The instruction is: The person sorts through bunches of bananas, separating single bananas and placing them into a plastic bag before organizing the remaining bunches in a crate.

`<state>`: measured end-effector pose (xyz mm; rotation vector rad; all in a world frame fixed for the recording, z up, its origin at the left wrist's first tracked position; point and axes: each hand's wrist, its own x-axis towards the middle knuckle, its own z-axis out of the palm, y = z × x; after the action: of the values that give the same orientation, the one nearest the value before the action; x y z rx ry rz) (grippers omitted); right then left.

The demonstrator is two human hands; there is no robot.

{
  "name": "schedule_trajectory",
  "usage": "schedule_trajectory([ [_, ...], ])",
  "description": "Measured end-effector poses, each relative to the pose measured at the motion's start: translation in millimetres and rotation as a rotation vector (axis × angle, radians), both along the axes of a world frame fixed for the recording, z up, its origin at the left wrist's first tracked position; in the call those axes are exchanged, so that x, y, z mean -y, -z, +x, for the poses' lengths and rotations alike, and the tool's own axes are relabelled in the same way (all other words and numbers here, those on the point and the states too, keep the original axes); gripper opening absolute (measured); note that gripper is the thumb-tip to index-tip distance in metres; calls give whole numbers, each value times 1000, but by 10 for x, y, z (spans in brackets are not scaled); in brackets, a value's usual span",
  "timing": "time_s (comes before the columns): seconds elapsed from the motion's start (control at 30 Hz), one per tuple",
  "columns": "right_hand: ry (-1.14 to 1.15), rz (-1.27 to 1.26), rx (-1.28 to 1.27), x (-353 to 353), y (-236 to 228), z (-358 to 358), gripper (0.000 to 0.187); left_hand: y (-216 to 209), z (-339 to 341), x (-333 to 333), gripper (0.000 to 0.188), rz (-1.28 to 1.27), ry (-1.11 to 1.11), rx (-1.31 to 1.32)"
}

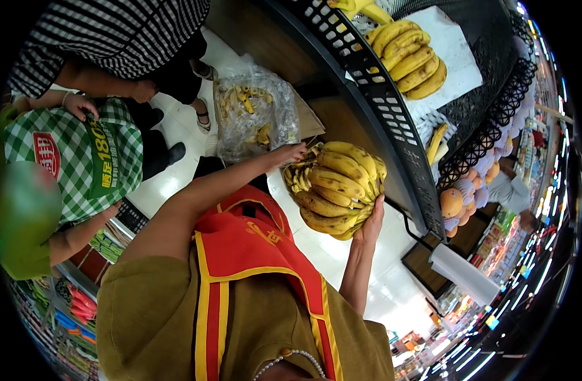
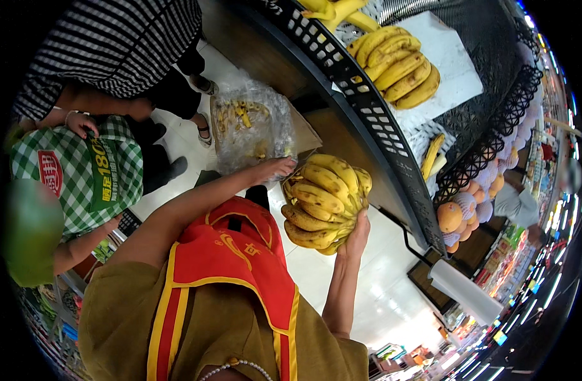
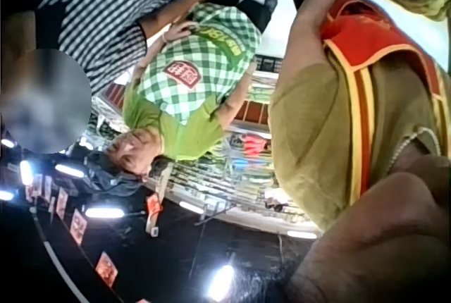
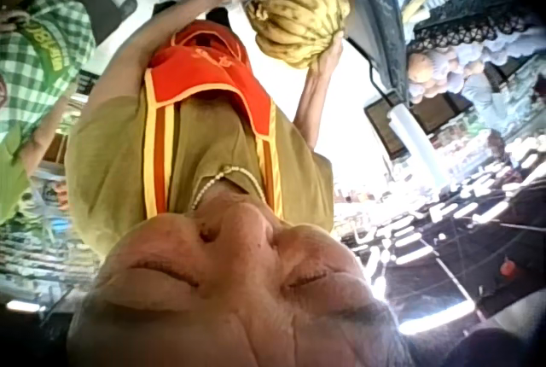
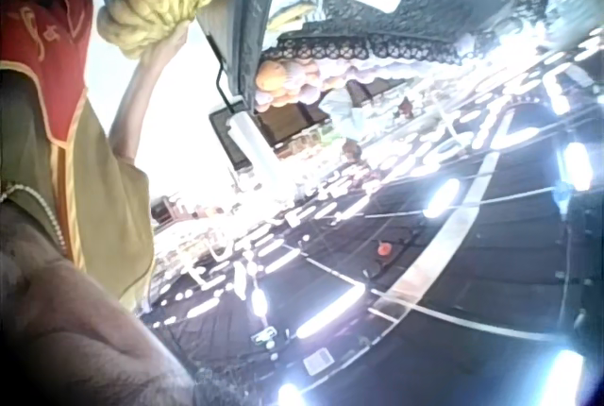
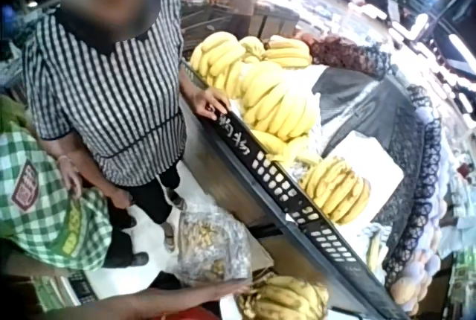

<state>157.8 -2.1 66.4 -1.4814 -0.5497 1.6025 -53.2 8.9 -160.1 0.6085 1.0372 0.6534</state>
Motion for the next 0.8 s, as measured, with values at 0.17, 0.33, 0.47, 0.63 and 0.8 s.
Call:
schedule_trajectory([
  [0.17,-59,166,72,-35,-261,-176,61,-819,-15,-192,56,-316,-132,978],
  [0.33,-265,329,152,-41,-665,-307,68,-1698,-351,-201,53,-101,-236,1074],
  [0.47,-514,483,208,-49,-747,-179,82,-1913,-537,-144,46,94,-364,1014],
  [0.63,-490,566,184,-37,-807,-366,81,-2118,-756,-60,48,142,-400,984],
  [0.8,-459,510,198,-34,-857,-634,68,-2136,-857,-42,53,-90,-397,1028],
])
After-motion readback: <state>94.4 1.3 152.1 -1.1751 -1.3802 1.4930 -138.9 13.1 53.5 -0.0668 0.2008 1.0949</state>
